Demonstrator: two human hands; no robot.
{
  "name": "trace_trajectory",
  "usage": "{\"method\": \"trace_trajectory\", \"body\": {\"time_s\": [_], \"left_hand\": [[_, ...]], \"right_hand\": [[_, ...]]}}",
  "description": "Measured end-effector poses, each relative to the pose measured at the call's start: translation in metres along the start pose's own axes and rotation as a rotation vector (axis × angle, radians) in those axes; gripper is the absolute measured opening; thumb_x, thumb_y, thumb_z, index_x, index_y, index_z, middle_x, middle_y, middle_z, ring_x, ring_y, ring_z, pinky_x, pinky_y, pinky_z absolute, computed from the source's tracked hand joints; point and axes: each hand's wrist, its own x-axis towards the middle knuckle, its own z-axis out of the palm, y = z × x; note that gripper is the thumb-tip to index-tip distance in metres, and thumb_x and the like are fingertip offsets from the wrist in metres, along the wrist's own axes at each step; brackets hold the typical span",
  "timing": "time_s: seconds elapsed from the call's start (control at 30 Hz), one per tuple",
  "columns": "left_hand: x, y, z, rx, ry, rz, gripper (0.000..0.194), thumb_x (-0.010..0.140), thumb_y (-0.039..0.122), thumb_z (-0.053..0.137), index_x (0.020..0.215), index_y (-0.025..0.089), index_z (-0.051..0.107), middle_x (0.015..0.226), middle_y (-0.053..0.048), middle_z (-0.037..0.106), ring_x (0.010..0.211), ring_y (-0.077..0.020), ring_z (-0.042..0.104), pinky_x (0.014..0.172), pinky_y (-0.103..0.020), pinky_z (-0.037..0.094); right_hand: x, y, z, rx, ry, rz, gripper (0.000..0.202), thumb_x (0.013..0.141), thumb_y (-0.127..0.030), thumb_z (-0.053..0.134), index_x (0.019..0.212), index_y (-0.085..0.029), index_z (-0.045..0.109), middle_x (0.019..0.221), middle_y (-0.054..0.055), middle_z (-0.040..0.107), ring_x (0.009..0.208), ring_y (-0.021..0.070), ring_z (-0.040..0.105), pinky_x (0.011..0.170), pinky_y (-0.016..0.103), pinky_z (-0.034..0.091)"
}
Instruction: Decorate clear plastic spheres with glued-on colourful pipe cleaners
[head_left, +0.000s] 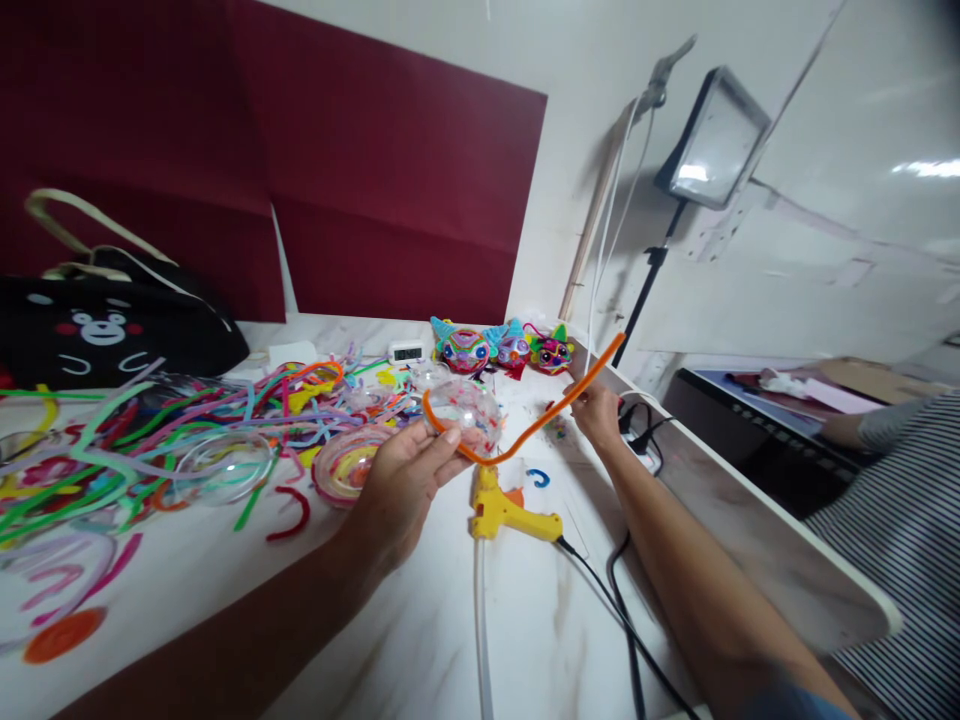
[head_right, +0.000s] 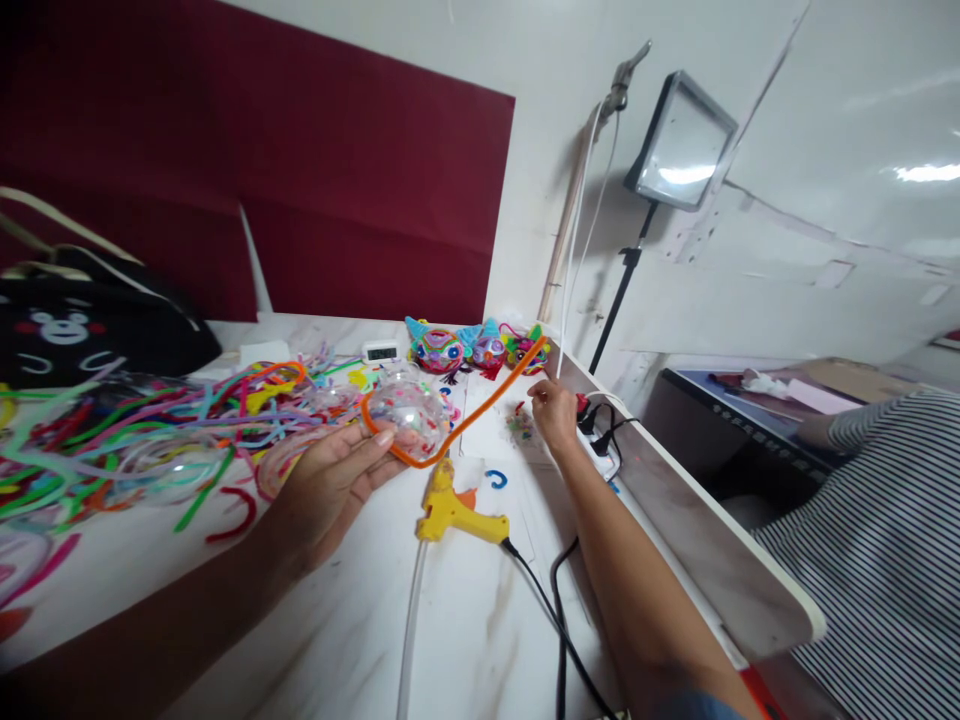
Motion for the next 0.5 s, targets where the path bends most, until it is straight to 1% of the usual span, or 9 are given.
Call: {"method": "trace_trajectory", "body": {"time_s": [0.1, 0.2, 0.27, 0.37, 0.5], "left_hand": [[0.001, 0.000, 0.000, -0.017, -0.017, 0.007, 0.026, 0.065, 0.027, 0.085, 0.080, 0.011, 0.072, 0.080, -0.007, 0.076, 0.084, -0.0196, 0.072, 0.086, -0.031, 0.058], [0.001, 0.001, 0.001, -0.036, -0.042, 0.004, 0.023, 0.068, 0.025, 0.083, 0.082, 0.011, 0.072, 0.083, -0.007, 0.076, 0.085, -0.0194, 0.072, 0.087, -0.031, 0.058], [0.002, 0.001, 0.001, -0.048, -0.049, -0.005, 0.019, 0.071, 0.023, 0.081, 0.083, 0.011, 0.071, 0.084, -0.008, 0.076, 0.085, -0.0193, 0.072, 0.086, -0.031, 0.058], [0.002, 0.001, 0.000, -0.063, -0.062, -0.012, 0.013, 0.075, 0.021, 0.077, 0.082, 0.011, 0.071, 0.083, -0.008, 0.076, 0.085, -0.0194, 0.072, 0.086, -0.031, 0.058], [0.000, 0.003, 0.001, -0.090, -0.067, -0.016, 0.008, 0.077, 0.018, 0.074, 0.080, 0.011, 0.071, 0.082, -0.009, 0.076, 0.085, -0.0202, 0.072, 0.085, -0.032, 0.058]], "right_hand": [[-0.002, -0.007, -0.003, 0.044, 0.012, -0.010, 0.020, 0.094, -0.033, 0.062, 0.099, -0.013, 0.065, 0.092, 0.002, 0.068, 0.079, 0.0147, 0.066, 0.074, 0.034, 0.057], [-0.007, -0.022, -0.007, 0.137, 0.012, -0.051, 0.018, 0.091, -0.031, 0.064, 0.094, -0.013, 0.067, 0.077, 0.001, 0.067, 0.068, 0.0136, 0.065, 0.067, 0.031, 0.056], [-0.012, -0.038, -0.010, 0.226, -0.014, -0.101, 0.017, 0.086, -0.030, 0.063, 0.089, -0.014, 0.069, 0.072, 0.002, 0.068, 0.063, 0.0148, 0.065, 0.061, 0.029, 0.056], [-0.028, -0.066, -0.017, 0.375, -0.096, -0.187, 0.022, 0.081, -0.036, 0.060, 0.085, -0.016, 0.068, 0.071, 0.003, 0.068, 0.060, 0.0165, 0.065, 0.051, 0.027, 0.055], [-0.062, -0.104, -0.031, 0.492, -0.209, -0.322, 0.017, 0.081, -0.033, 0.059, 0.081, -0.017, 0.067, 0.071, 0.002, 0.067, 0.058, 0.0137, 0.062, 0.051, 0.025, 0.054]]}}
